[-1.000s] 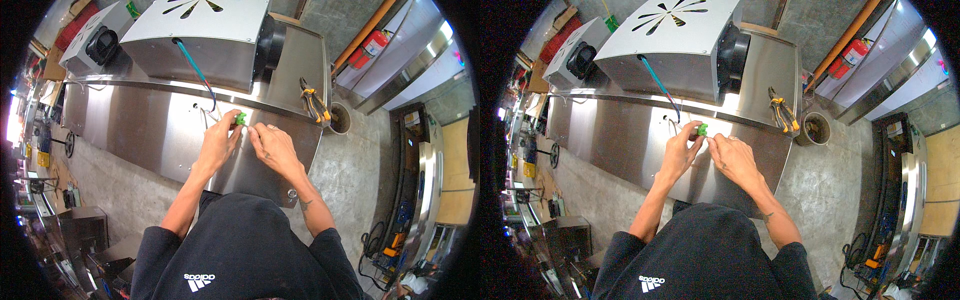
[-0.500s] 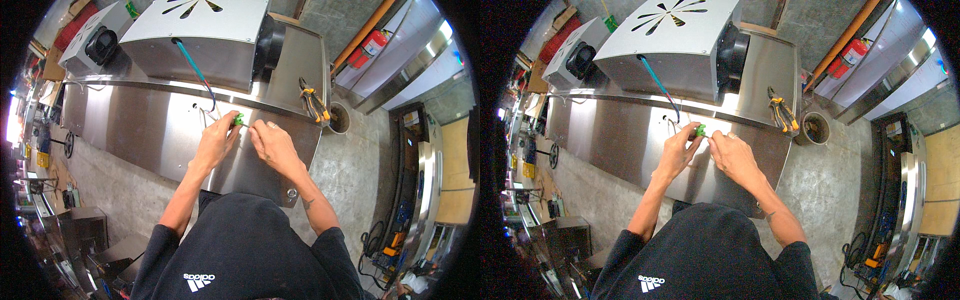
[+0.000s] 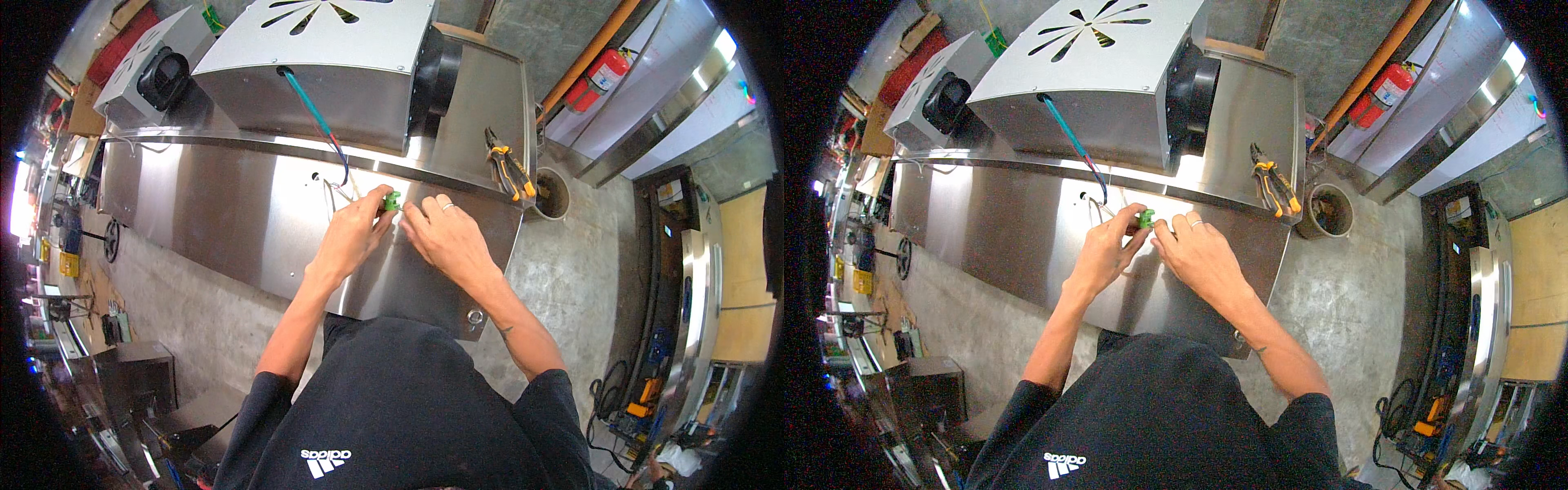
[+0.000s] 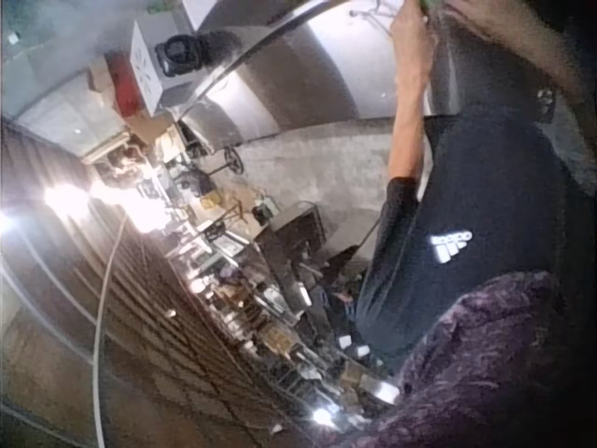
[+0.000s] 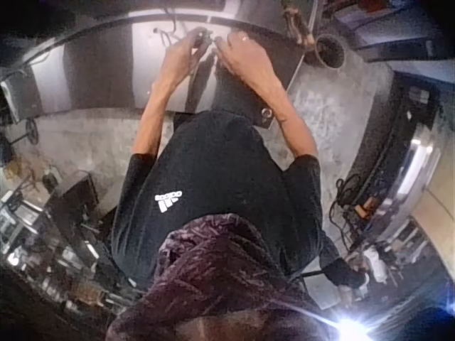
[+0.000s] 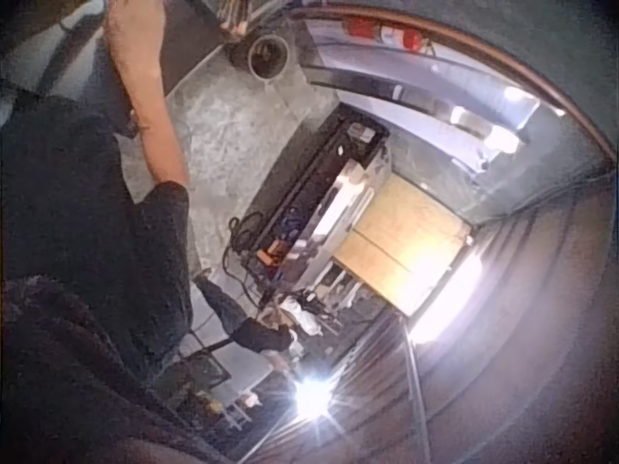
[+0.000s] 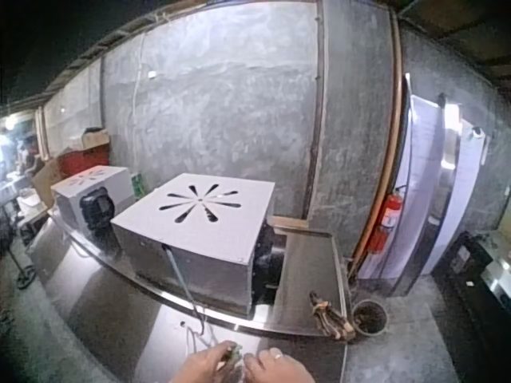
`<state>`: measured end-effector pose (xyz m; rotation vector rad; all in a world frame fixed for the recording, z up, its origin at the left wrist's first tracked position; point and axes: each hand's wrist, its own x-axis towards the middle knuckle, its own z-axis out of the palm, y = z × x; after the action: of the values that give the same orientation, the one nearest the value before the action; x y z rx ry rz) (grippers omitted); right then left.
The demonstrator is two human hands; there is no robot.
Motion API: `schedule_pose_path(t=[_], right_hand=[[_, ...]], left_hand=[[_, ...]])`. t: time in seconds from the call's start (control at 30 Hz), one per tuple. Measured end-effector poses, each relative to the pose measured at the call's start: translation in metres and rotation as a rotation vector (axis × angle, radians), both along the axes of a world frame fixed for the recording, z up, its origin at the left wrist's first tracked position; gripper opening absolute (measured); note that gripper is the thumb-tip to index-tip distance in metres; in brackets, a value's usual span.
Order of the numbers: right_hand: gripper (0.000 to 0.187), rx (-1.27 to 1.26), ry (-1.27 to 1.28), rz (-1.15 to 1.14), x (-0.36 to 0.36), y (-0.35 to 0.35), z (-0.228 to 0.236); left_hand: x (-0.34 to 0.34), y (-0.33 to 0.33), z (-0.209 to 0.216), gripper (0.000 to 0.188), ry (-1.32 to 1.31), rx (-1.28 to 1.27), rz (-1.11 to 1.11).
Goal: The person connects multiple colored wires to a green terminal block using a screwdriver and wire cutters. They strip the wire ends, insert them into the terminal, and tighten the screws to secure the connections.
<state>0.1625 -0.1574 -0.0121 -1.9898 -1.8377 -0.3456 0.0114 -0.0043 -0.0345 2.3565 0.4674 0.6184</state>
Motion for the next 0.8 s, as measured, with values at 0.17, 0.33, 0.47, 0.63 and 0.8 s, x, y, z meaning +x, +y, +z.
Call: schedule_pose_path(t=[0.17,0.33,0.47,0.63,0.8], right_hand=[[0.013,-0.072,0.050,0.000,0.001,-0.002,-0.010],[0.019,-0.250,0.509,-0.048,-0.002,-0.001,-0.001],[0.025,-0.240,0.597,-0.093,-0.003,-0.002,-0.007],[0.033,0.159,0.985,-0.248,0.006,0.008,-0.021],[0.030,0.157,1.916,-0.022,-0.005,0.037,-0.041]], left_hand=[[0.000,-0.004,0.003,0.044,0.002,0.075,-0.030],[-0.001,-0.005,-0.001,0.046,-0.019,0.135,-0.029],[0.002,-0.003,-0.006,0.045,-0.041,0.039,-0.018],[0.008,0.008,0.004,0.044,-0.076,-0.462,0.023],[0.011,0.005,0.012,0.043,-0.031,-0.688,-0.064]])
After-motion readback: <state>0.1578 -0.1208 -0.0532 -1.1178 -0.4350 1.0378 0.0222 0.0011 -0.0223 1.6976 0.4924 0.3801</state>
